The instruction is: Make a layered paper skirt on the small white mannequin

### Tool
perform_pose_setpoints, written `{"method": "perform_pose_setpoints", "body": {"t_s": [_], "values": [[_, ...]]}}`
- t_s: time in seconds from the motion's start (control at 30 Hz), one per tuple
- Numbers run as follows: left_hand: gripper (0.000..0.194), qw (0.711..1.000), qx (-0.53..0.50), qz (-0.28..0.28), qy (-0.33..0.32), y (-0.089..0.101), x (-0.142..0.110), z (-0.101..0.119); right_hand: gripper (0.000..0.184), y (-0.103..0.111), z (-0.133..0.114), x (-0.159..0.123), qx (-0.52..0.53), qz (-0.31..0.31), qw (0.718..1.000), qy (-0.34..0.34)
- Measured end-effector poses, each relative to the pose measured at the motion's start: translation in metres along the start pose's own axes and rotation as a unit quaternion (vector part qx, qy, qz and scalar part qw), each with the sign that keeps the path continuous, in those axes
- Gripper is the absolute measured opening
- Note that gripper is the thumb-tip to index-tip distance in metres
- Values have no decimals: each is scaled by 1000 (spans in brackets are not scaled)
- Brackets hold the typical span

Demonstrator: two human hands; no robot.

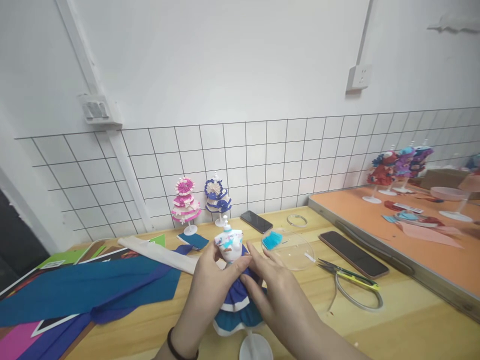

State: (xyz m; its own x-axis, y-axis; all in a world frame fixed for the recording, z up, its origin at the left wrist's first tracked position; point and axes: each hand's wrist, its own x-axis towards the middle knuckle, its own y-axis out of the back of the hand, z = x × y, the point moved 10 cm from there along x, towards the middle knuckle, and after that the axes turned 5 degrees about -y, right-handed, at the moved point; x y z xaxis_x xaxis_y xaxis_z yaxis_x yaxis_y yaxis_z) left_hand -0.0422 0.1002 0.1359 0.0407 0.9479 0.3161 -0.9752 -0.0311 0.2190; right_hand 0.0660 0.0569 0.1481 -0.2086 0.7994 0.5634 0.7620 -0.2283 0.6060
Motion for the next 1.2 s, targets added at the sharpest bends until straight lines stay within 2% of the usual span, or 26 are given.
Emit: {"method": "perform_pose_setpoints", "body": {"t_s": [0.07, 0.2, 0.3, 0.47, 0.57, 0.63, 0.7, 0.77, 0.83, 0.97, 1.1, 1.2], "values": [[35, 1000, 20, 11, 4, 2, -1, 0, 59, 0, -8, -3, -31, 16, 999, 24], [37, 999, 32, 18, 0, 4, -1, 0, 74, 2, -6, -6, -45, 28, 999, 5], [38, 999, 42, 26, 0, 6, -1, -1, 78, 3, -5, -9, -66, 17, 998, 1], [40, 998, 48, 48, 6, 10, -1, -4, 81, -1, -22, -17, -118, 24, 991, 55], [38, 997, 54, 57, 6, 13, 0, -4, 79, -7, -27, -18, -118, 2, 991, 71], [39, 998, 52, 48, 4, 12, 1, -3, 76, -3, -19, -14, -73, -19, 996, 38], [42, 999, 39, 28, -3, 9, 1, -1, 71, 6, -1, -8, -3, -30, 999, -33], [43, 1000, 23, 5, -9, 5, 2, 0, 68, 16, 19, -2, 65, -28, 992, -104], [42, 1000, 10, -13, -11, 2, 1, 1, 67, 18, 31, 2, 134, -44, 980, -142], [40, 1000, 8, -21, -14, 1, 1, 2, 67, 10, 33, 10, 276, -94, 945, -149], [44, 999, 25, -17, -18, -2, -1, 5, 49, 27, 32, 15, 324, -29, 935, -142], [43, 999, 29, -37, -15, -9, -6, 9, 35, 37, 28, 17, 302, -22, 942, -144]]}}
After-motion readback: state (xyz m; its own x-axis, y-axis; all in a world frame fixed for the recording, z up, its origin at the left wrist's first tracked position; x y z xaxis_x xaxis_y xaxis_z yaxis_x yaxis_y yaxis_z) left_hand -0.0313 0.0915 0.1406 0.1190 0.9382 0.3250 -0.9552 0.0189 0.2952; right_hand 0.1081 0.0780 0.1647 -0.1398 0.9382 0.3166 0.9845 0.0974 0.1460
